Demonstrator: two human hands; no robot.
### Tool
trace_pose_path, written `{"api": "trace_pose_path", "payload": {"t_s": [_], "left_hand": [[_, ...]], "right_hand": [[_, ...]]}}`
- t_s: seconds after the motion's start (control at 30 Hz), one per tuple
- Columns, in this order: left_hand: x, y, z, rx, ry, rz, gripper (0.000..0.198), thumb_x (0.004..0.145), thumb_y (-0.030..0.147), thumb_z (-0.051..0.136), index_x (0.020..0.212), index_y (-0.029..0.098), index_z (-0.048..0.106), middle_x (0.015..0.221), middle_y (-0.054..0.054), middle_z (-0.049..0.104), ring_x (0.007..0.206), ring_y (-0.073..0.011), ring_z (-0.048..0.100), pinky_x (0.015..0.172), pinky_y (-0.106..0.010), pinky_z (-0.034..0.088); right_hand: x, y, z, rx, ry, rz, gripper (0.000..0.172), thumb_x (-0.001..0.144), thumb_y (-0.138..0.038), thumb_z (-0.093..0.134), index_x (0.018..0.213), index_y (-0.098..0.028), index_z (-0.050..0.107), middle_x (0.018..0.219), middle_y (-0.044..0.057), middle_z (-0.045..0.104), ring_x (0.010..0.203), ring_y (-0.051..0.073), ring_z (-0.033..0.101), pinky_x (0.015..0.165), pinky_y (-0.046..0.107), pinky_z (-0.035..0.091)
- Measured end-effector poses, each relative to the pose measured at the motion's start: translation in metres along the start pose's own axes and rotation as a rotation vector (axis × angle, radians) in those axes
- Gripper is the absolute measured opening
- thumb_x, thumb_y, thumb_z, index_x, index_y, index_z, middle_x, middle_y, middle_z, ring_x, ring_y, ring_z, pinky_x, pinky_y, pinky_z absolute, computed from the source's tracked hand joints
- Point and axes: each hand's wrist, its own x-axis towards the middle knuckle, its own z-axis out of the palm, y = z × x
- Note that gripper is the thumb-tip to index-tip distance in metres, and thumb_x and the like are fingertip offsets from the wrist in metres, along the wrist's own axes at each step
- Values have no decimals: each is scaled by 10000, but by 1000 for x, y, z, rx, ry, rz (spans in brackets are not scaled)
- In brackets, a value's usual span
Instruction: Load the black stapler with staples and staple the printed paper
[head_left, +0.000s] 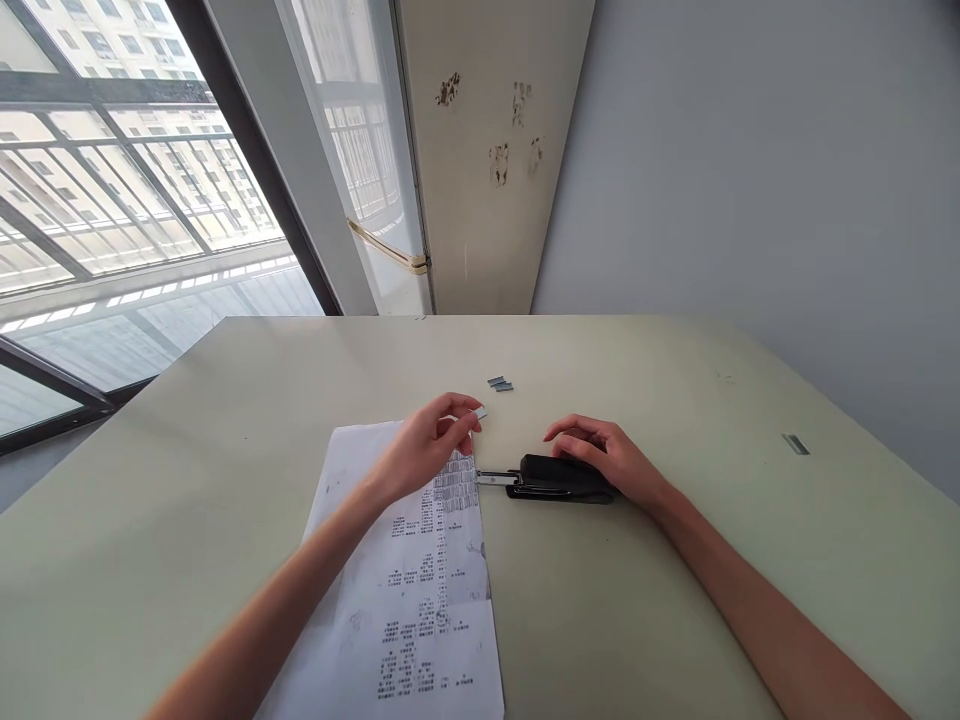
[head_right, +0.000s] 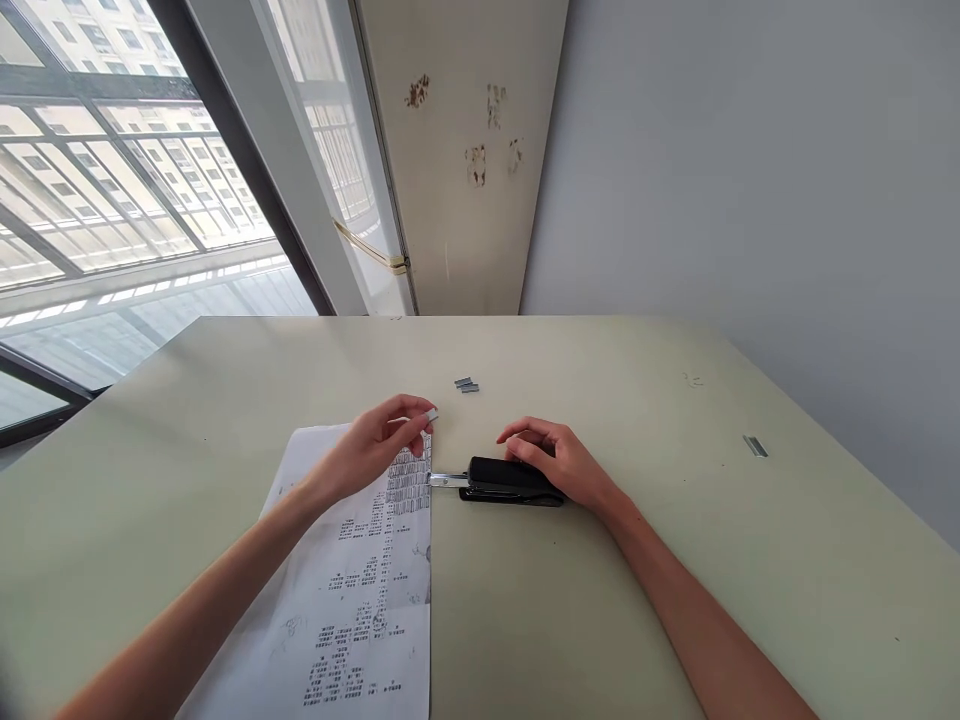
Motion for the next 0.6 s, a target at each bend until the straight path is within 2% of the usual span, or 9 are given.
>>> {"api": "trace_pose_path", "payload": {"t_s": [0.17, 0.27, 0.37, 0.47, 0.6], "left_hand": [[-18, -3, 10, -24, 12, -26, 308, 1010, 494, 613, 1211, 261, 633, 956, -18, 713, 676, -135, 658, 476, -228, 388], [-24, -4, 12, 50, 11, -6, 265, 1010, 475, 634, 1159, 268, 701, 833, 3, 720, 636, -144, 651, 493, -241, 422], [-28, -3, 11, 165, 22, 110, 217, 1019, 428, 650, 1127, 266, 745, 709, 29, 697, 639, -149, 662, 607, -265, 507], [-30, -5, 10, 317, 17, 274, 205, 1063, 389, 598, 1145, 262, 737, 859, 13, 759, 715, -149, 687, 707, -284, 536], [-31, -11, 10, 514, 17, 437, 237, 1096, 400, 546, 1135, 230, 706, 1070, -38, 777, 929, -201, 723, 816, -333, 554]], "right_hand": [[-1, 0, 1, -11, 7, 3, 300, 998, -495, 577, 1057, -248, 736, 875, 17, 736, 786, 195, 645, 701, 299, 484], [-2, 0, 1, -12, 10, 13, 288, 999, -486, 580, 1050, -250, 736, 879, 17, 734, 789, 195, 646, 697, 296, 481], [-2, 1, 1, -8, 10, 25, 277, 1002, -479, 582, 1052, -255, 736, 879, 14, 731, 788, 193, 643, 691, 293, 474], [-2, 1, 1, -8, 10, 31, 266, 1003, -467, 581, 1050, -257, 736, 876, 14, 730, 784, 193, 644, 689, 295, 475], [-1, 1, 0, -15, 3, 29, 265, 1006, -463, 577, 1052, -254, 733, 869, 17, 729, 796, 200, 650, 708, 304, 482]]}}
